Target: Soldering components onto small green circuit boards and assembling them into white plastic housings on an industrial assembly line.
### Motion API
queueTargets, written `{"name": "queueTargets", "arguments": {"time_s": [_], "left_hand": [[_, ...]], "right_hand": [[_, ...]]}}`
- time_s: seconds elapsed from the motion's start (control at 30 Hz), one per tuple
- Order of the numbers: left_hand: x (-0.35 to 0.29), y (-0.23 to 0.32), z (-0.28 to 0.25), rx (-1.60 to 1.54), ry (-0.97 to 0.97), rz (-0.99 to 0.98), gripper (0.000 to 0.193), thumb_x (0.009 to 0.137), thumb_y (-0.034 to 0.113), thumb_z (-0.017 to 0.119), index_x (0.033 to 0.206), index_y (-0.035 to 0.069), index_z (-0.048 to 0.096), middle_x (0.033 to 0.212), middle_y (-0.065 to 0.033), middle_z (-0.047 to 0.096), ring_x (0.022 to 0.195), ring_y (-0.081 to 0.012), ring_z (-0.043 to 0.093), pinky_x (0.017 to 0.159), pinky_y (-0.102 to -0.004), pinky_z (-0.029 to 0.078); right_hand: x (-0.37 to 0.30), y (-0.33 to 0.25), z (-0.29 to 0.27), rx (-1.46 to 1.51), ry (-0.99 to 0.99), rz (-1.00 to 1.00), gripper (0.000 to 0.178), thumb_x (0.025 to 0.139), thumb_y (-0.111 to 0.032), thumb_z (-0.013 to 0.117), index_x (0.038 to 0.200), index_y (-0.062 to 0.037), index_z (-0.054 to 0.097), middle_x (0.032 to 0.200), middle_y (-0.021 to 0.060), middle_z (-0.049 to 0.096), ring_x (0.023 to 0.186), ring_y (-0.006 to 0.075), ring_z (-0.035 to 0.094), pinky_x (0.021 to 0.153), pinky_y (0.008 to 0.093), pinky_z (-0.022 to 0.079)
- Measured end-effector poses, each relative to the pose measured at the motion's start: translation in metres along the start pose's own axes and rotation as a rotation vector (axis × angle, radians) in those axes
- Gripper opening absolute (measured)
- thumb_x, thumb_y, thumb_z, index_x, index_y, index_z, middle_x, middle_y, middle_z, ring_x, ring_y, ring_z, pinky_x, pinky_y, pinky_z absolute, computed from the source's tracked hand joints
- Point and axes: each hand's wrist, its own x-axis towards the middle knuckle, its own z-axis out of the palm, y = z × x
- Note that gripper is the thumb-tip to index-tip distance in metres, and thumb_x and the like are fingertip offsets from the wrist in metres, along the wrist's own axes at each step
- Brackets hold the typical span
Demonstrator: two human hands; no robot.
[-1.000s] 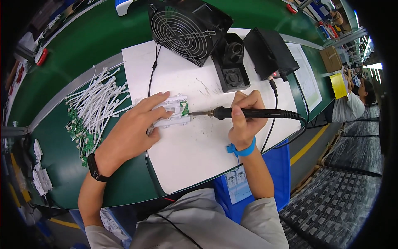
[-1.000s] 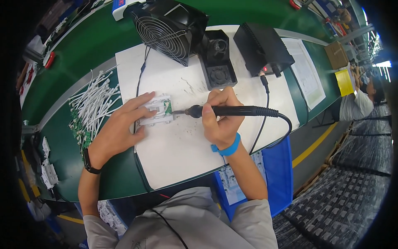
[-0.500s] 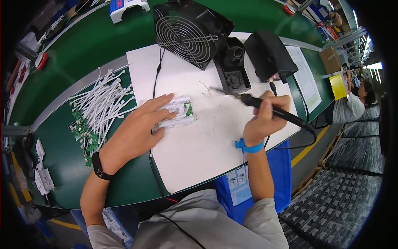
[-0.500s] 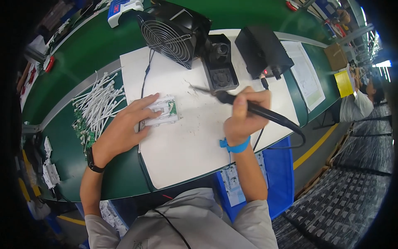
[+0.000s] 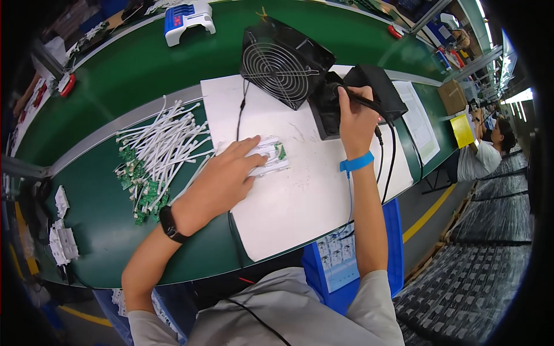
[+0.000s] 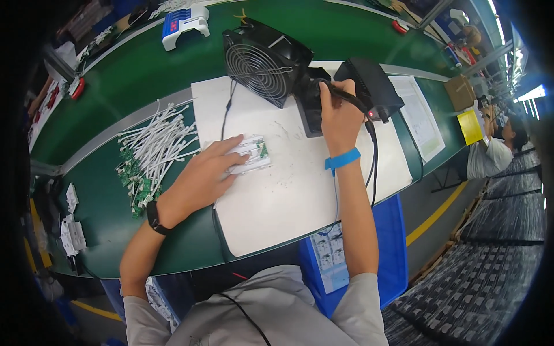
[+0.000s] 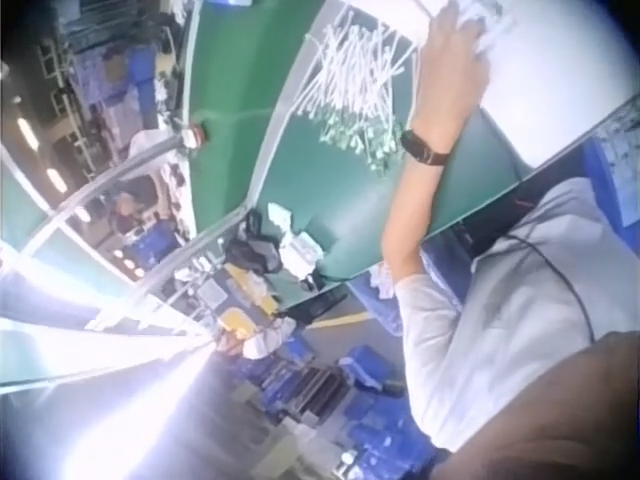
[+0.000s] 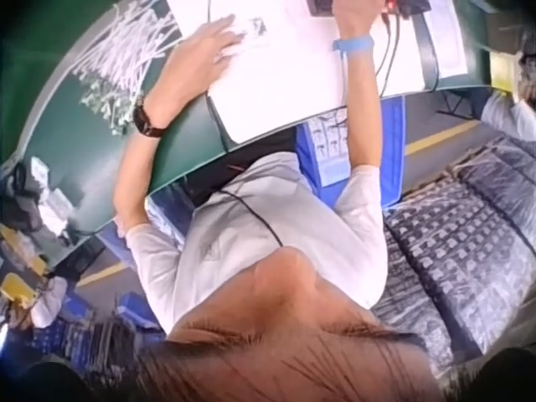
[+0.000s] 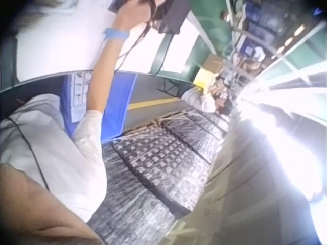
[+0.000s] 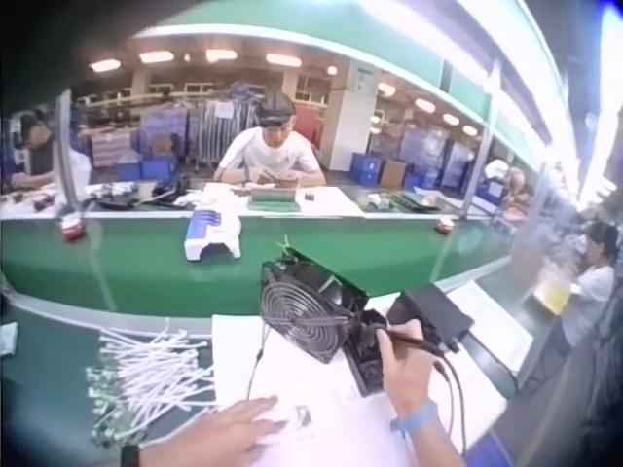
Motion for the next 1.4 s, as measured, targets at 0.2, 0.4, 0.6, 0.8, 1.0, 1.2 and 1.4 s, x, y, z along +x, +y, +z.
{"name": "queueTargets", "arguments": {"time_s": [0.2, 0.4, 0.6, 0.8, 1.0, 1.2, 1.4], "left_hand": [[0.002, 0.016, 0.004, 0.053, -0.045, 0.04, 0.041, 0.078, 0.008, 0.074, 0.118, 0.004, 0.07, 0.139, -0.0207, 0.058, 0.12, -0.0375, 0.058, 0.097, -0.0442, 0.054], [-0.004, 0.044, -0.044, 0.008, 0.203, 0.087, 0.057, 0.077, 0.006, 0.071, 0.132, 0.004, 0.056, 0.121, -0.02, 0.063, 0.114, -0.0382, 0.059, 0.095, -0.048, 0.051], [-0.027, -0.027, -0.13, 0.225, 0.355, -0.228, 0.056, 0.075, 0.016, 0.075, 0.128, 0.005, 0.061, 0.108, -0.0238, 0.07, 0.105, -0.0424, 0.065, 0.093, -0.0478, 0.053], [-0.081, -0.156, -0.204, 0.517, 0.385, -0.731, 0.051, 0.075, 0.024, 0.078, 0.118, 0.0, 0.066, 0.106, -0.0257, 0.073, 0.101, -0.0423, 0.071, 0.09, -0.0484, 0.057], [-0.096, -0.273, -0.224, 0.471, 0.52, -0.998, 0.101, 0.082, 0.041, 0.078, 0.159, 0.001, 0.027, 0.124, -0.0338, 0.065, 0.109, -0.0492, 0.067, 0.096, -0.0482, 0.056], [-0.142, -0.27, -0.209, 0.633, 0.767, -0.763, 0.11, 0.091, 0.058, 0.068, 0.167, 0.024, -0.004, 0.163, -0.0414, 0.004, 0.149, -0.0616, 0.016, 0.113, -0.0735, 0.025], [-0.243, -0.18, -0.257, 1.092, 0.13, -0.977, 0.081, 0.09, 0.057, 0.068, 0.152, 0.009, 0.045, 0.155, -0.0257, 0.042, 0.144, -0.0441, 0.041, 0.119, -0.0684, 0.02]], "right_hand": [[0.004, -0.005, 0.0, 0.078, -0.067, 0.151, 0.02, 0.091, -0.012, 0.08, 0.095, 0.0006, 0.064, 0.076, 0.0032, 0.063, 0.069, 0.0083, 0.058, 0.064, 0.0252, 0.046], [0.013, 0.003, -0.012, 0.29, -0.183, 0.258, 0.02, 0.092, -0.01, 0.077, 0.106, 0.0021, 0.069, 0.076, 0.0074, 0.07, 0.064, 0.0095, 0.063, 0.058, 0.0233, 0.049], [-0.001, -0.006, -0.019, 0.214, -0.213, 0.234, 0.035, 0.094, -0.017, 0.075, 0.121, 0.0052, 0.066, 0.081, 0.0092, 0.073, 0.066, 0.0106, 0.064, 0.061, 0.0227, 0.049], [-0.075, -0.029, -0.015, 0.188, -0.282, 0.296, 0.023, 0.096, -0.017, 0.071, 0.106, 0.0033, 0.067, 0.066, 0.0056, 0.068, 0.055, 0.0072, 0.055, 0.051, 0.0254, 0.041], [-0.144, -0.187, 0.042, 0.329, -0.912, -0.158, 0.021, 0.086, -0.011, 0.077, 0.103, -0.0019, 0.069, 0.087, 0.0112, 0.069, 0.076, 0.0244, 0.068, 0.066, 0.0366, 0.052], [-0.156, -0.223, 0.082, 0.223, -1.037, -0.69, 0.026, 0.082, -0.011, 0.079, 0.105, -0.0073, 0.069, 0.104, 0.0091, 0.056, 0.098, 0.0295, 0.054, 0.084, 0.0403, 0.044], [-0.167, -0.225, 0.08, 0.211, -1.079, -0.668, 0.022, 0.078, -0.008, 0.08, 0.092, -0.0039, 0.064, 0.101, 0.0115, 0.053, 0.098, 0.0317, 0.053, 0.085, 0.0421, 0.043]]}}
